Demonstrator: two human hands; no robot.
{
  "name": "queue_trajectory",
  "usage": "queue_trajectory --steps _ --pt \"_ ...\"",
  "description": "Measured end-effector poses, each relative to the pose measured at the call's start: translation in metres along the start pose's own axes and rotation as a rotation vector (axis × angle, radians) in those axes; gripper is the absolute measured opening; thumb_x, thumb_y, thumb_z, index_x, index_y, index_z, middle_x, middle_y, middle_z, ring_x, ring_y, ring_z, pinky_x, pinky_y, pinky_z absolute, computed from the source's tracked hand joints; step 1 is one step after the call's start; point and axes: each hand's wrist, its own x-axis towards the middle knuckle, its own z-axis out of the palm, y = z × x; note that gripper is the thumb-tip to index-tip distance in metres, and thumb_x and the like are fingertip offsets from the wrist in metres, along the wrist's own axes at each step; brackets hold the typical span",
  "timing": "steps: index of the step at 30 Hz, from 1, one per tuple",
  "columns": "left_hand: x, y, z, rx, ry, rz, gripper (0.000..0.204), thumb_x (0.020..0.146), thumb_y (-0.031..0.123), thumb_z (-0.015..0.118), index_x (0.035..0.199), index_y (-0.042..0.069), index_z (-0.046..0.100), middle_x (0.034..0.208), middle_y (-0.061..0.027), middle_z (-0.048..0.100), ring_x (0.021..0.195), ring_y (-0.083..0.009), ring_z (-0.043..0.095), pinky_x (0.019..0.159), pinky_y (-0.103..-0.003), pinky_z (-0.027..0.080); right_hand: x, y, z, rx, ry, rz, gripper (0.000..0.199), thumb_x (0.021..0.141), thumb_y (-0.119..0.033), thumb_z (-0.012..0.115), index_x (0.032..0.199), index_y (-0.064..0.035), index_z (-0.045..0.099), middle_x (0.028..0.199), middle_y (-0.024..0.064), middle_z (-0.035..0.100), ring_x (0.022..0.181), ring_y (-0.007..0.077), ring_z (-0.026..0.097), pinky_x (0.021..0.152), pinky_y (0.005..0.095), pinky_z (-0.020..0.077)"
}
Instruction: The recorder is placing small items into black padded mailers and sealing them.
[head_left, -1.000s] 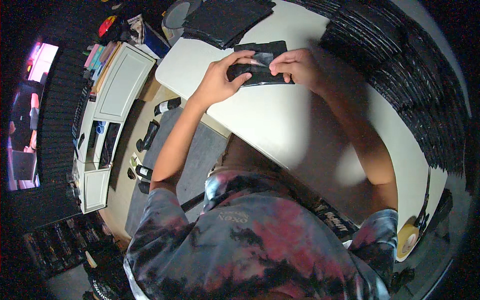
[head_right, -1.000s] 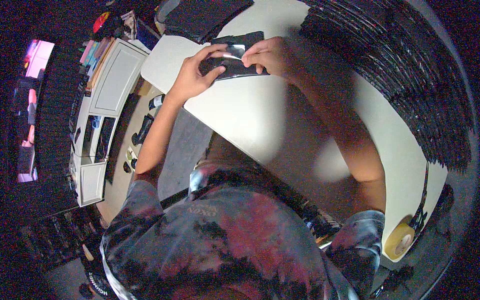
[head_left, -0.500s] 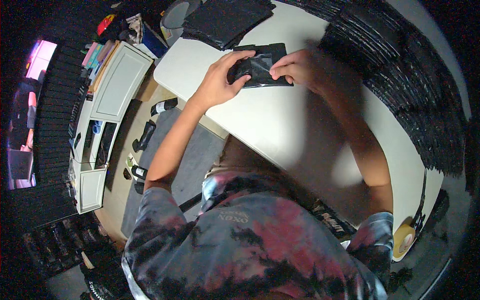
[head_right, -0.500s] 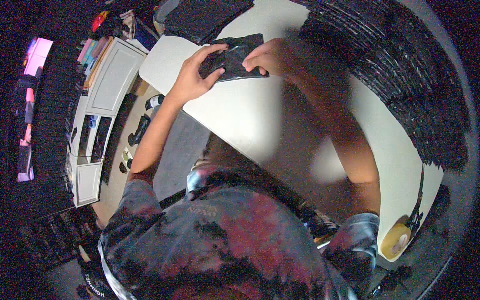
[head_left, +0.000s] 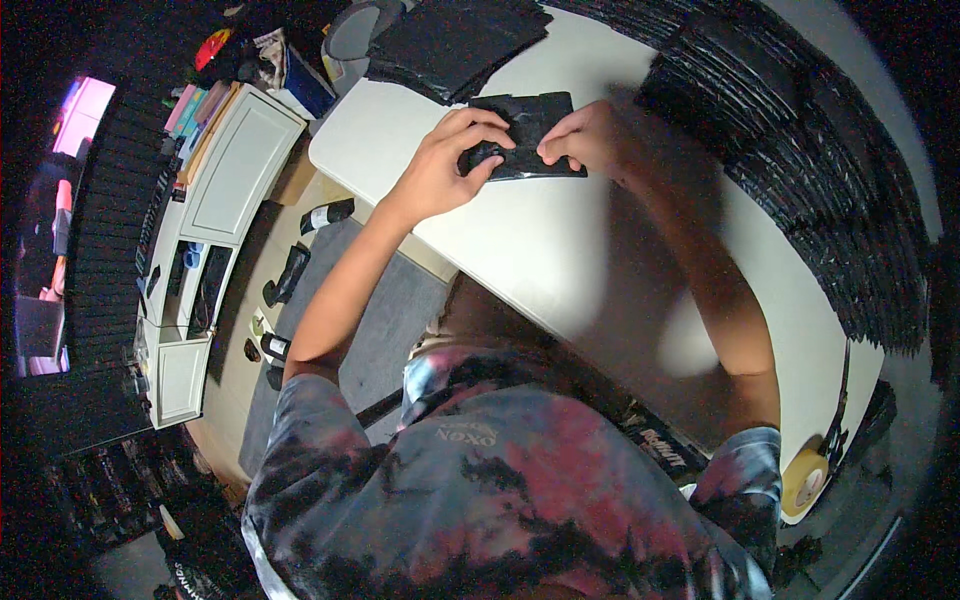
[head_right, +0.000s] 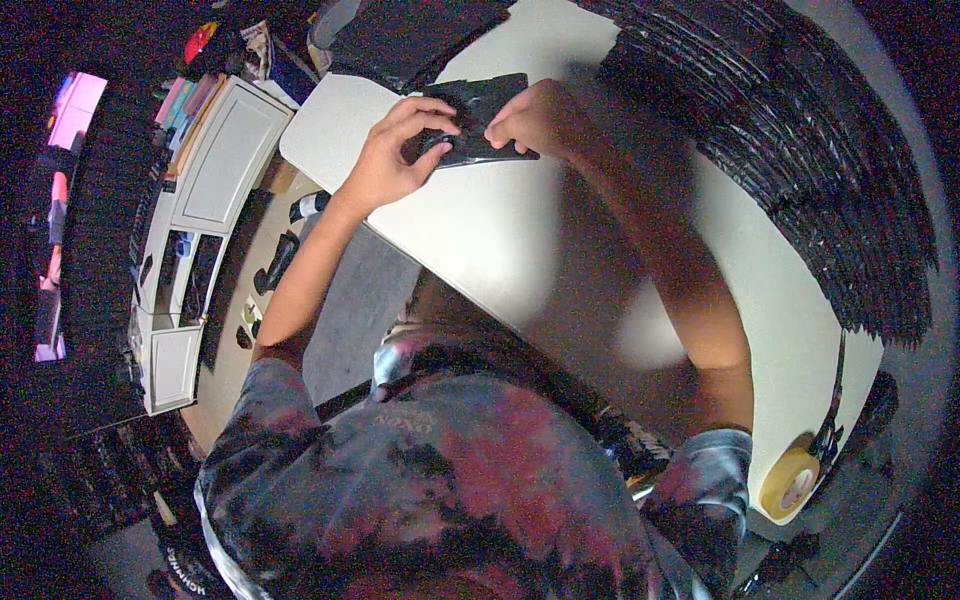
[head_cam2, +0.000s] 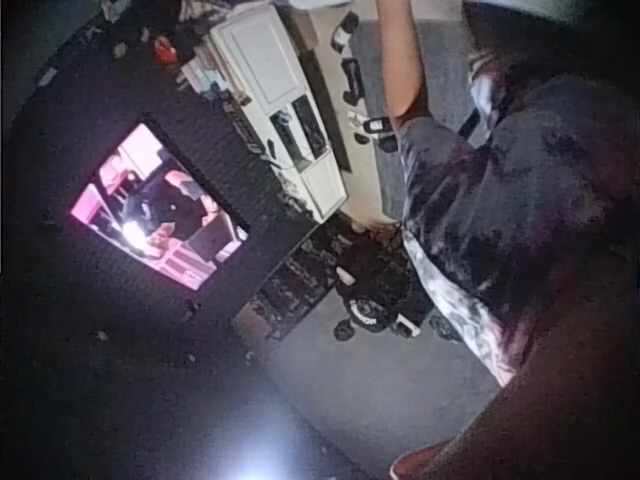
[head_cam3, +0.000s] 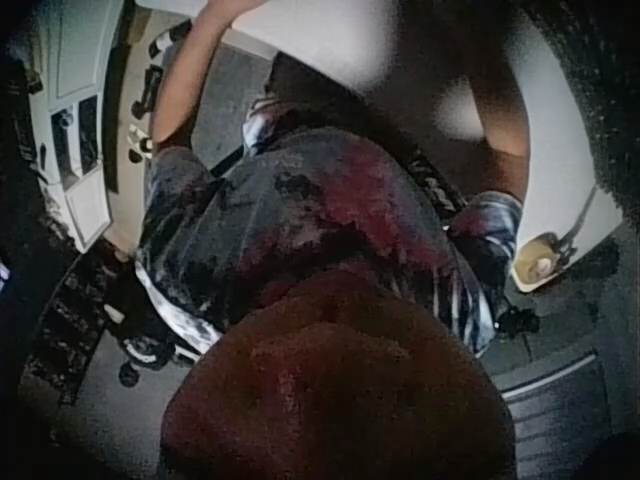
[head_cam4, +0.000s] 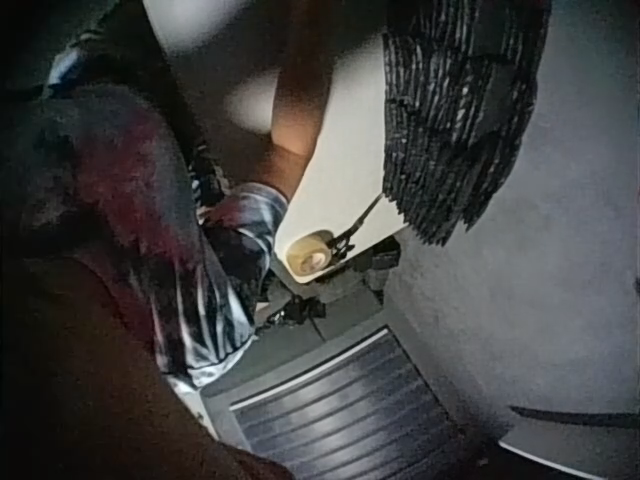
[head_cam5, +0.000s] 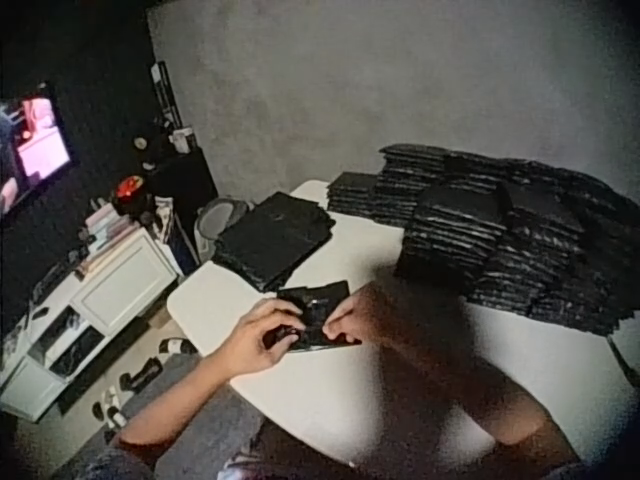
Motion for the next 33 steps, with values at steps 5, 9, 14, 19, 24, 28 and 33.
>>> queue_trajectory --steps 5,9,14,19,24,28,33 --pt "0.0 0.002 0.001 0.019 -0.002 0.009 0.022 0.08 -0.002 0.077 0.1 0.007 0.076 0.121 -0.0094 0.07 0.115 -0.0305 0.065 0.101 -0.04 0.052 0.0 -0.006 0.002 -0.011 0.01 0.008 0.021 0.077 -0.015 0.078 0.091 -0.0007 0.082 0.078 0.0075 0.077 0.057 0.0134 0.063 0.055 0.0304 0.0499" --pt "0.0 0.001 0.002 0.046 -0.015 0.047 0.019 0.08 -0.002 0.076 0.097 0.007 0.077 0.117 -0.0087 0.072 0.113 -0.0314 0.064 0.101 -0.041 0.052 0.002 -0.005 0.004 -0.02 0.037 0.055 0.021 0.074 -0.014 0.079 0.089 -0.0006 0.082 0.075 0.0077 0.077 0.056 0.0142 0.063 0.055 0.0314 0.0495" --pt "0.0 -0.002 0.0 0.082 -0.057 0.074 0.017 0.081 -0.001 0.075 0.096 0.006 0.078 0.117 -0.0094 0.074 0.114 -0.0331 0.064 0.102 -0.044 0.051 0.002 -0.013 0.004 -0.064 0.036 0.087 0.019 0.075 -0.015 0.079 0.087 -0.0006 0.082 0.073 0.0076 0.076 0.057 0.0143 0.063 0.055 0.0315 0.05" --pt "0.001 0.002 0.0 0.093 -0.08 0.03 0.017 0.081 -0.001 0.074 0.096 0.005 0.078 0.117 -0.0091 0.074 0.114 -0.0338 0.064 0.104 -0.044 0.05 0.008 -0.006 0.006 -0.173 0.008 0.083 0.028 0.078 -0.012 0.08 0.102 0.001 0.078 0.077 0.0091 0.077 0.058 0.0142 0.065 0.056 0.0315 0.0517" --pt "0.005 0.0 0.003 0.081 -0.082 0.045 0.018 0.081 -0.001 0.073 0.096 0.006 0.078 0.117 -0.0094 0.074 0.114 -0.0339 0.064 0.104 -0.044 0.05 0.009 0.015 0.011 -0.203 0.21 -0.025 0.05 0.076 -0.004 0.081 0.122 0.0006 0.063 0.081 0.0137 0.076 0.063 0.0169 0.067 0.058 0.0338 0.0527" --pt "-0.001 -0.003 0.0 0.082 -0.082 0.046 0.018 0.08 -0.001 0.074 0.097 0.005 0.078 0.118 -0.0093 0.074 0.115 -0.0332 0.064 0.105 -0.044 0.05 -0.001 0.01 0.02 -0.433 0.355 -0.289 0.048 0.075 0.0 0.079 0.12 0.0023 0.059 0.089 0.0173 0.076 0.069 0.025 0.071 0.061 0.0383 0.0546" --pt "-0.004 -0.005 0.0 0.044 -0.057 0.02 0.019 0.079 -0.001 0.076 0.096 0.006 0.078 0.119 -0.0111 0.072 0.114 -0.0337 0.065 0.102 -0.044 0.051 -0.031 -0.028 0.042 -0.703 0.361 -0.556 0.054 0.083 -0.016 0.077 0.129 0.0036 0.057 0.127 0.0226 0.067 0.114 0.0382 0.066 0.093 0.0475 0.0537"
